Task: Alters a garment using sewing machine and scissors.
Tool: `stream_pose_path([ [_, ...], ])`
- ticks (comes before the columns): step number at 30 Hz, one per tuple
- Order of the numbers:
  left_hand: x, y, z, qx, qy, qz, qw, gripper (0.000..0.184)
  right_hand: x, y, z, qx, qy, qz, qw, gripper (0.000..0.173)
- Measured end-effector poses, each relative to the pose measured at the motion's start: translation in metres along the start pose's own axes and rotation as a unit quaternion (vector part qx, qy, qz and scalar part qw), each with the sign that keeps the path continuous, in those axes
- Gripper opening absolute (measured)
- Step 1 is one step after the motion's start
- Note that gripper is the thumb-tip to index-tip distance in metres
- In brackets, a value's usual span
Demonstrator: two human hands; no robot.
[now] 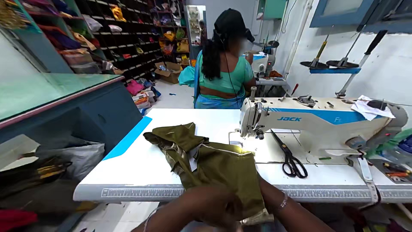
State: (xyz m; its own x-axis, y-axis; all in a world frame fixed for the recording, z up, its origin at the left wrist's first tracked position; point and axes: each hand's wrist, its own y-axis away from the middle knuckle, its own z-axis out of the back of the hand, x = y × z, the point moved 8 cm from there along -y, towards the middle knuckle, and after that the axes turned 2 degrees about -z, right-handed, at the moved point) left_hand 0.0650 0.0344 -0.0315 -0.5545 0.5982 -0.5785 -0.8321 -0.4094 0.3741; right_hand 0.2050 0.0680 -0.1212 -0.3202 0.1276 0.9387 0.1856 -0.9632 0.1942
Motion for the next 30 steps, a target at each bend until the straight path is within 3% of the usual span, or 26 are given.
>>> stream_pose_path([
  [2,0.006,-0.025,0.027,-0.044,-0.006,0.044,0.998,0.043,-0.002,-0.02,0.0,-0.028,0.2,0.026,0.979,0.048],
  [3,0.012,-0.042,0.042,-0.093,-0.034,0.049,0.994,0.038,0.0,-0.025,-0.003,-0.005,0.321,0.036,0.946,0.049],
  [5,0.025,-0.069,0.065,-0.171,-0.077,0.067,0.98,0.026,0.0,-0.021,-0.001,0.015,0.43,0.036,0.902,0.049],
  [6,0.033,-0.078,0.068,-0.189,-0.083,0.086,0.975,0.026,0.001,-0.017,0.006,-0.008,0.418,0.037,0.908,0.046],
  [8,0.053,-0.094,0.058,-0.232,-0.112,0.082,0.963,0.027,0.002,-0.008,0.036,-0.133,0.311,0.048,0.94,0.033],
  [11,0.069,-0.118,0.033,-0.232,-0.133,0.131,0.955,0.054,0.009,-0.003,0.08,-0.248,0.22,0.002,0.943,0.027],
  [15,0.058,-0.122,0.012,-0.227,-0.148,0.188,0.944,0.062,0.02,-0.039,0.083,-0.214,0.237,0.091,0.943,0.038],
  [18,0.058,-0.123,0.014,-0.217,-0.139,0.191,0.947,0.066,0.024,-0.068,0.069,-0.182,0.305,0.15,0.923,0.02],
  [20,0.063,-0.123,0.019,-0.218,-0.132,0.183,0.95,0.069,0.023,-0.071,0.071,-0.205,0.314,0.117,0.92,0.015],
  [25,0.071,-0.13,0.017,-0.18,-0.131,0.195,0.955,0.076,0.003,-0.053,0.112,-0.326,0.282,-0.084,0.898,0.03],
  [28,0.07,-0.135,0.023,-0.169,-0.11,0.205,0.958,0.076,0.001,-0.05,0.123,-0.363,0.241,-0.083,0.896,0.038],
  [30,0.07,-0.136,0.027,-0.164,-0.095,0.208,0.96,0.077,0.003,-0.053,0.122,-0.351,0.231,-0.034,0.907,0.04],
])
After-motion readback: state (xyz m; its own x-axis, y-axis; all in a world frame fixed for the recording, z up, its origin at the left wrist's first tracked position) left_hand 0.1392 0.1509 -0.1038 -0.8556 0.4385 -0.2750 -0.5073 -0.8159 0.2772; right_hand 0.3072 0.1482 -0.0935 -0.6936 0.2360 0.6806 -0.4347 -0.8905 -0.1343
